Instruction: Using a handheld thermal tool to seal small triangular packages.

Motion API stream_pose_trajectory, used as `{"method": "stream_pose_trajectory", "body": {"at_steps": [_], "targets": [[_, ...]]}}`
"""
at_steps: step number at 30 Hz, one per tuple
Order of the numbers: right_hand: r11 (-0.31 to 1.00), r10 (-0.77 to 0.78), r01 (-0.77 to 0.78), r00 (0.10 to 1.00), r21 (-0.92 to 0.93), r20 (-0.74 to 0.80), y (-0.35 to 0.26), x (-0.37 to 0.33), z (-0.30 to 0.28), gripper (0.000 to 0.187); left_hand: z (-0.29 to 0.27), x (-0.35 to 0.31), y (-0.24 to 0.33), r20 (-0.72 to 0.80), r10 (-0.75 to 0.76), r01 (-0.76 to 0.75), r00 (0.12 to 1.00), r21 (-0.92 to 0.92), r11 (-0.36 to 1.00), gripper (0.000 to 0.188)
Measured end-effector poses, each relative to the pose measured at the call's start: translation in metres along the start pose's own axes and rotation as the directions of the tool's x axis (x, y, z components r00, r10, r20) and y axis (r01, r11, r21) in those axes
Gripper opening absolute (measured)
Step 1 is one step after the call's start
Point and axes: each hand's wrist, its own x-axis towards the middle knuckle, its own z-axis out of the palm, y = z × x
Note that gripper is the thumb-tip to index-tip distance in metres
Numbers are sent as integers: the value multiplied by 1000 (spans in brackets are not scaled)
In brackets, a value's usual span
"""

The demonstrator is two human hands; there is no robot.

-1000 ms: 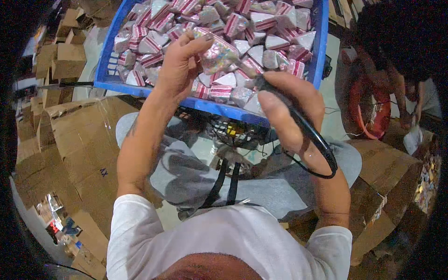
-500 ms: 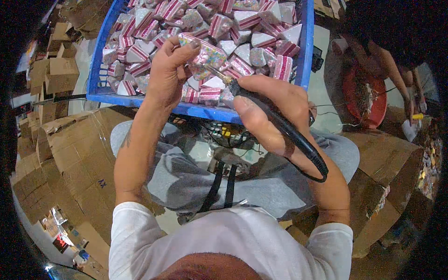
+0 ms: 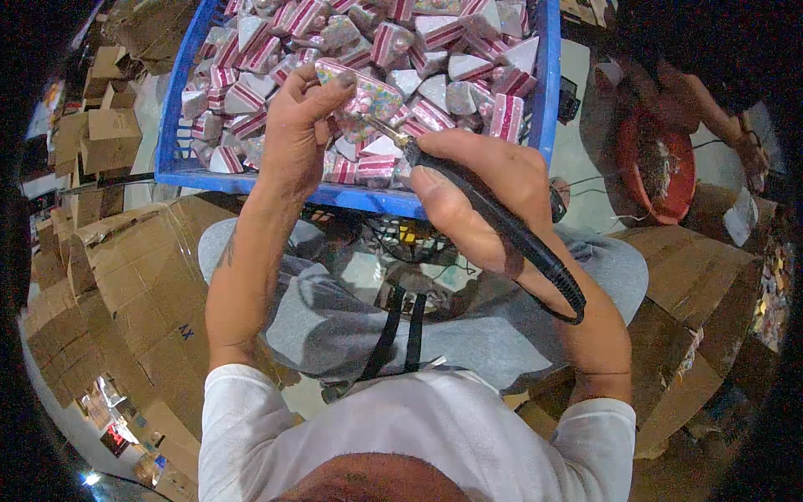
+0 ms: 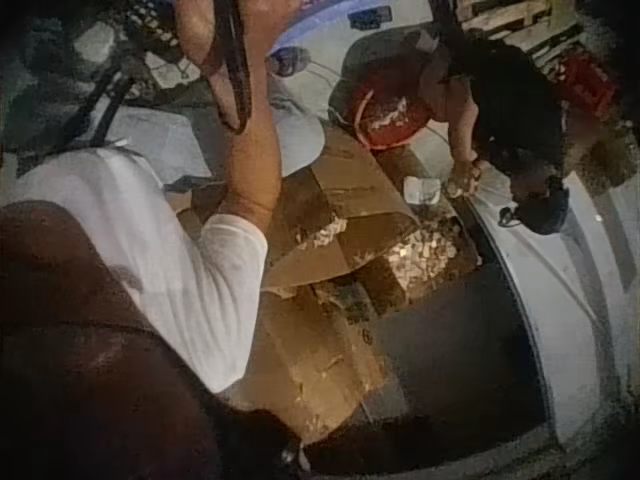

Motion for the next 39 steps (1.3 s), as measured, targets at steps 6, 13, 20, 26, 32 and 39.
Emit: {"method": "stream_pose_trajectory", "body": {"at_steps": [6, 13, 20, 26, 32, 39], "targets": [[1000, -14, 14, 1000, -15, 1, 0, 3, 0, 28, 4, -4, 0, -15, 49, -48, 999, 57, 997, 62], [1000, 9, -8, 999, 15, -40, 1, 4, 2, 27, 8, -5, 0, -34, 138, -133, 990, 118, 984, 60], [996, 82, -81, 996, 34, -29, -1, 6, 1, 25, 12, -6, 2, -32, 153, -147, 988, 140, 979, 57], [997, 70, -68, 997, 40, -34, -1, 7, 2, 24, 13, -6, -2, -10, 176, -173, 984, 147, 974, 56], [999, 39, -39, 998, 18, -43, -1, 4, -4, 26, 10, -4, -4, -28, 68, -66, 997, 65, 996, 56], [997, 72, -71, 996, 23, -55, -9, 4, -7, 27, 10, -2, -6, -37, 46, -46, 998, 26, 999, 56]]}}
